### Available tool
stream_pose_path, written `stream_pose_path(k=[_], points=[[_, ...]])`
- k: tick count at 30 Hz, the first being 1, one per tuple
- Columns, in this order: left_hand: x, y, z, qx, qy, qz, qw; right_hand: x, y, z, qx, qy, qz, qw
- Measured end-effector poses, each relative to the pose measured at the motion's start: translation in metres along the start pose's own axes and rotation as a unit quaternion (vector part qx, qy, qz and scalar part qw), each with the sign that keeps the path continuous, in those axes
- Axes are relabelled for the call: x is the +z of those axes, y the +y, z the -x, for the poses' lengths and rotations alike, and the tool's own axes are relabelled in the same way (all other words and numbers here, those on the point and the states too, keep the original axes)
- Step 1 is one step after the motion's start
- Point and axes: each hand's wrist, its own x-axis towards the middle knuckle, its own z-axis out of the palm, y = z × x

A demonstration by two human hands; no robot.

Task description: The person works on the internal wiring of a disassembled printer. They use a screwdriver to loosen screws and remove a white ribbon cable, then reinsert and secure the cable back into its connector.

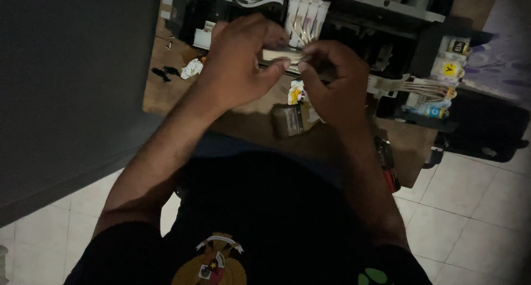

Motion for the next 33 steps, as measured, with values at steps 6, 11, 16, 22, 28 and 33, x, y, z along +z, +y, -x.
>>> stream_pose_path(k=[6, 11, 16, 22, 28, 33], points=[[0.003, 0.010, -0.005, -0.031, 0.026, -0.016, 0.999, 0.002, -0.002, 0.003, 0.046, 0.006, 0.023, 0.999], [0.005, 0.008, -0.006, -0.041, 0.024, -0.022, 0.999, -0.001, -0.006, 0.010, 0.053, 0.024, 0.031, 0.998], [0.004, 0.010, -0.009, -0.066, 0.005, -0.030, 0.997, -0.005, -0.004, 0.015, -0.065, 0.037, 0.095, 0.993], [0.006, 0.002, -0.009, -0.032, 0.013, -0.034, 0.999, 0.000, 0.005, 0.018, -0.097, -0.017, 0.198, 0.975], [0.005, 0.003, -0.009, -0.015, 0.014, -0.058, 0.998, 0.002, 0.006, 0.013, -0.113, -0.014, 0.210, 0.971], [0.009, -0.003, -0.005, 0.008, 0.022, -0.071, 0.997, 0.001, -0.003, 0.011, -0.098, -0.031, 0.303, 0.947]])
